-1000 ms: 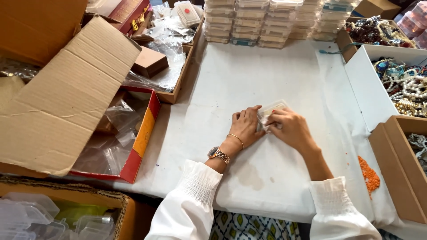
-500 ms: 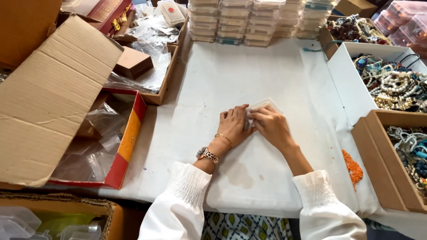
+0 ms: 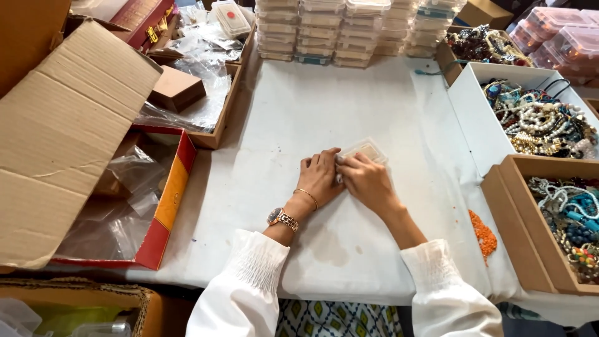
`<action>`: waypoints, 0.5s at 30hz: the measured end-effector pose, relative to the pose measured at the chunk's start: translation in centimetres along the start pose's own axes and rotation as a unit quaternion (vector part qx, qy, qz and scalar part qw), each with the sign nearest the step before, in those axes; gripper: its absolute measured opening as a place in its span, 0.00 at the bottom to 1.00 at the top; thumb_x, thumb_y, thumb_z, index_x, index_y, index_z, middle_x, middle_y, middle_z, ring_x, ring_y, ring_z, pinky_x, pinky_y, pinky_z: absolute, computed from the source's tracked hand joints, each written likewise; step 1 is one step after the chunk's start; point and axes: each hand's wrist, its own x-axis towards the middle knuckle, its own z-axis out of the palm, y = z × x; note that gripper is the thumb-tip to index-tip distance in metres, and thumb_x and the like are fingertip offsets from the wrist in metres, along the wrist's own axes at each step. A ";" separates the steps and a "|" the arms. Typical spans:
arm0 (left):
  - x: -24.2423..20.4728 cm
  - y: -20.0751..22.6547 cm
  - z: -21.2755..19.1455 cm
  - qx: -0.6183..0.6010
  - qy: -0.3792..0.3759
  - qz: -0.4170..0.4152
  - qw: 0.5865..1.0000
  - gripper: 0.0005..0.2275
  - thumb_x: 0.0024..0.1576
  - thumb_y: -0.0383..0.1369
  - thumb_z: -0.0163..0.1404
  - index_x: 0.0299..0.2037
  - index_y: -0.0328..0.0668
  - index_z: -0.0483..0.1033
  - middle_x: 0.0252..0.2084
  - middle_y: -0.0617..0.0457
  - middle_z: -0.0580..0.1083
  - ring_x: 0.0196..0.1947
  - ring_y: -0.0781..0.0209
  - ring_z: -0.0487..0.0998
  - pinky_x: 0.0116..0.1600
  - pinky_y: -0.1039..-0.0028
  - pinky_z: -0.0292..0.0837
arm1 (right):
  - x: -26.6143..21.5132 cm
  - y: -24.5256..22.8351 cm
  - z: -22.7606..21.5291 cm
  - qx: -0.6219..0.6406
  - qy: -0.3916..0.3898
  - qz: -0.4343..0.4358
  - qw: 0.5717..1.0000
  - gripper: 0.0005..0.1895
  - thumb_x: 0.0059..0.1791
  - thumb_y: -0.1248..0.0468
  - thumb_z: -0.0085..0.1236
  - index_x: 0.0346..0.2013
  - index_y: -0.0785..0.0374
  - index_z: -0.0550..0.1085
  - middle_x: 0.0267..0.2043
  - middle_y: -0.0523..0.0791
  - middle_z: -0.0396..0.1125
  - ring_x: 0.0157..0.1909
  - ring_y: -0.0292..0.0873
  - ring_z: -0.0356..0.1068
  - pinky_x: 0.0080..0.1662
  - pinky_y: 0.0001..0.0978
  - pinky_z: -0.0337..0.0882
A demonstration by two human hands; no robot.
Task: Packing and sorting various jewelry items into small plastic containers and pouches.
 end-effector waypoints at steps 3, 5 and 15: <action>0.0 0.5 -1.0 -0.023 -0.001 -0.002 1.000 0.32 0.53 0.46 0.58 0.64 0.40 0.64 0.64 0.54 0.67 0.61 0.59 0.69 0.63 0.58 0.58 | 0.2 2.0 0.5 0.050 0.013 -0.006 0.999 0.12 0.45 0.71 0.59 0.41 0.60 0.82 0.47 0.39 0.76 0.49 0.44 0.73 0.45 0.37 0.76; 0.0 1.2 -2.3 -0.040 -0.009 -0.013 0.999 0.37 0.50 0.51 0.60 0.66 0.38 0.63 0.61 0.50 0.67 0.59 0.54 0.68 0.60 0.58 0.58 | 0.2 3.8 0.2 0.034 0.062 0.030 0.997 0.15 0.44 0.71 0.59 0.44 0.58 0.82 0.50 0.41 0.75 0.50 0.46 0.72 0.50 0.38 0.75; -0.1 1.0 -1.8 -0.042 -0.023 -0.022 0.999 0.36 0.50 0.51 0.60 0.63 0.38 0.64 0.60 0.51 0.68 0.59 0.53 0.68 0.60 0.56 0.58 | -0.4 0.1 -1.2 0.015 0.014 0.016 1.000 0.10 0.42 0.70 0.61 0.37 0.59 0.81 0.41 0.42 0.75 0.48 0.45 0.73 0.45 0.37 0.75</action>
